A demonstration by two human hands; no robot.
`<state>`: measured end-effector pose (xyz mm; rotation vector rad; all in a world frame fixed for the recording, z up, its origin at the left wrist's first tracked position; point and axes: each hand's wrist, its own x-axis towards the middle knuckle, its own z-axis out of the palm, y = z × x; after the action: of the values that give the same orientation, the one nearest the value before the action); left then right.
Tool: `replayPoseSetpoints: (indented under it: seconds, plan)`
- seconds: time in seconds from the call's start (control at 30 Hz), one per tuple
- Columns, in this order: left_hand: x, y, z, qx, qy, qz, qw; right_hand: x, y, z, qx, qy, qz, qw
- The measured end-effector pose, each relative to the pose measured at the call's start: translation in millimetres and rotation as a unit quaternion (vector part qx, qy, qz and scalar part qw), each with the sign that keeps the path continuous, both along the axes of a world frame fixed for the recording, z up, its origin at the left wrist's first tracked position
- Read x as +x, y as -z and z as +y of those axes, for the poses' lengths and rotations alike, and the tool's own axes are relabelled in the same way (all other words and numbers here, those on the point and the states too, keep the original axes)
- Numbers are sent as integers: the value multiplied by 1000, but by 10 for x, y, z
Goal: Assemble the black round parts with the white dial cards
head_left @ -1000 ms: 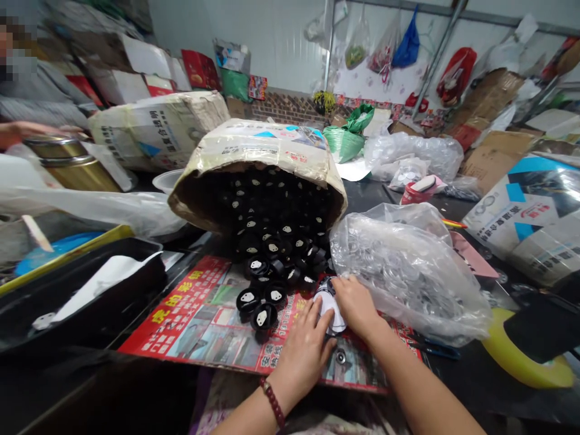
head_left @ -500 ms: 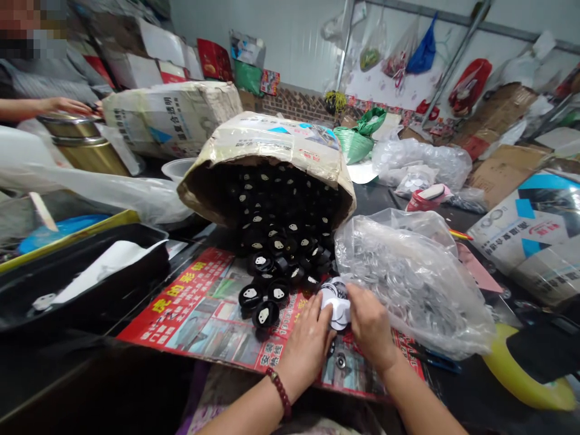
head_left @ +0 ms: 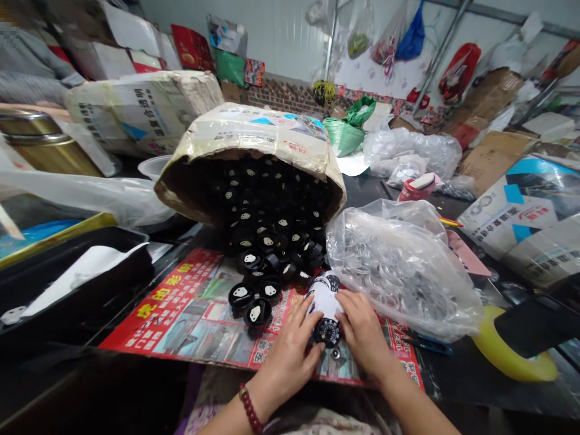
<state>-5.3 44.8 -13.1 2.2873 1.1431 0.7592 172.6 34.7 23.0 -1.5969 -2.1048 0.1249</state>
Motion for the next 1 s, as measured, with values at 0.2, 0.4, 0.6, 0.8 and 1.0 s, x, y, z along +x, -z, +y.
replayPoseSetpoints:
  seconds: [0.2, 0.4, 0.6, 0.8, 1.0]
  plan:
    - [39, 73, -64, 44, -16, 42, 998, -20, -161, 253, -100, -11, -91, 991]
    - [35, 94, -107, 93, -25, 54, 994, -2, -184, 290, -128, -21, -90, 987]
    - [46, 62, -126, 107, -40, 50, 992, -15, -159, 299, -143, -15, -76, 987]
    - [47, 43, -127, 97, -46, 51, 993, -22, -179, 265, -146, 6, -55, 988]
    - [46, 43, -130, 101, -49, 41, 993, -24, -165, 188, -161, 5, -16, 987]
